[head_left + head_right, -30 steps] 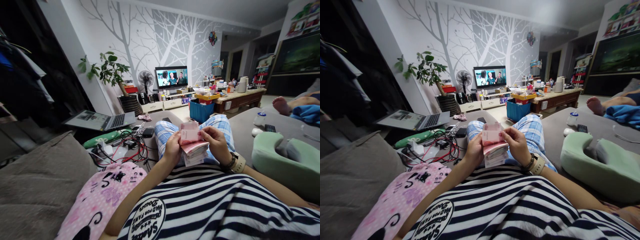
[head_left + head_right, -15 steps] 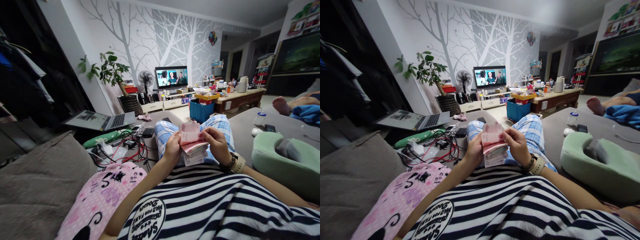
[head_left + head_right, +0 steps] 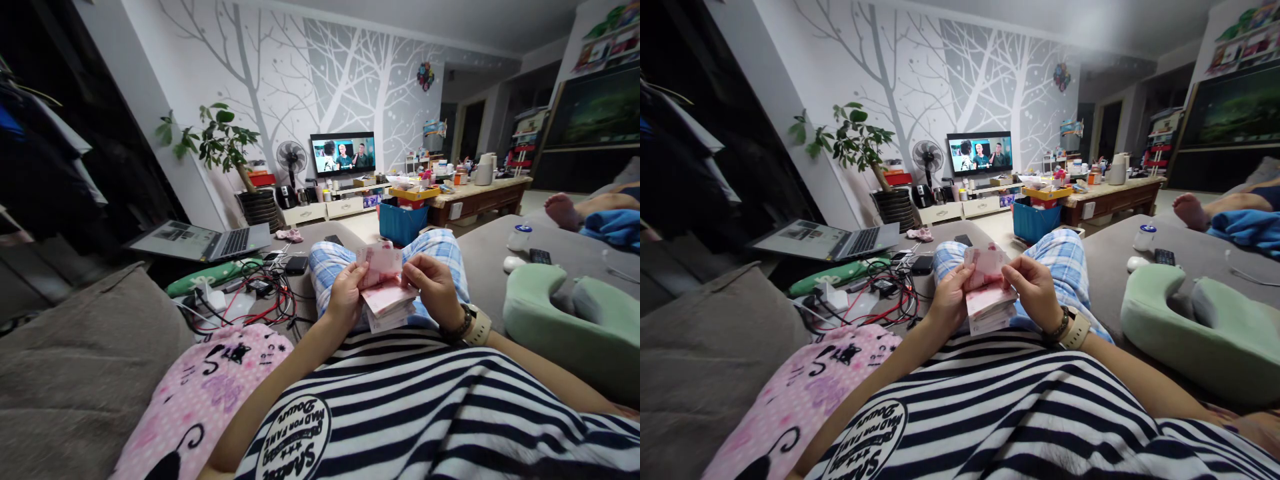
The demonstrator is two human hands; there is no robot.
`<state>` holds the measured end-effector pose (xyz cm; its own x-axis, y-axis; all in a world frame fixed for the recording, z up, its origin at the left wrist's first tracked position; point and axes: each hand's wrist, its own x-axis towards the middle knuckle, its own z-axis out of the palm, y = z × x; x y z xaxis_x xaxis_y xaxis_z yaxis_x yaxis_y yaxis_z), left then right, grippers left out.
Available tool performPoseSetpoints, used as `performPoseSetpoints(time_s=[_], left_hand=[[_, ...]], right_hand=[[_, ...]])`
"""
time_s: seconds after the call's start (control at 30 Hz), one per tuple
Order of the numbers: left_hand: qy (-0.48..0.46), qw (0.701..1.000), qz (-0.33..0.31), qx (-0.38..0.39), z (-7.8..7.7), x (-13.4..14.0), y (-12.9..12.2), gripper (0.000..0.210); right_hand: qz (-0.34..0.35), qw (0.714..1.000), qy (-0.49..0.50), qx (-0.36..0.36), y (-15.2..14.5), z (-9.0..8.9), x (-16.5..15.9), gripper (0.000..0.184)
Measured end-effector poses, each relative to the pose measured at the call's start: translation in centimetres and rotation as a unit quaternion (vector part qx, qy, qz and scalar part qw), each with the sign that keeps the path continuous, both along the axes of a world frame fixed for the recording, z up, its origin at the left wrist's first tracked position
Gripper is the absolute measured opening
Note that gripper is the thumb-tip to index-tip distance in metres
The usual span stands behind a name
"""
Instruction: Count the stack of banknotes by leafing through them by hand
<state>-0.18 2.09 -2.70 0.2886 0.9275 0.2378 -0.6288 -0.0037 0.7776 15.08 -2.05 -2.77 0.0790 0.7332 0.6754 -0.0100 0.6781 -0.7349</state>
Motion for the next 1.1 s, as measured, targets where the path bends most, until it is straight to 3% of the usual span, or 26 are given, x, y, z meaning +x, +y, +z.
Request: performPoseSetpoints(time_s=[0.3,1.1], left_hand=[[0.002,1.0,0.0,0.005,-0.01,0.02,0.01,0.026],[0.014,1.0,-0.005,0.022,-0.09,0.03,0.1,0.033]], right_hand=[[-0.013,0.999,0.03,-0.03,0.62,-0.06,-0.25,0.035],[-0.05,0.999,-0.016,-0.002,0.34,0.29,-0.06,0.033]])
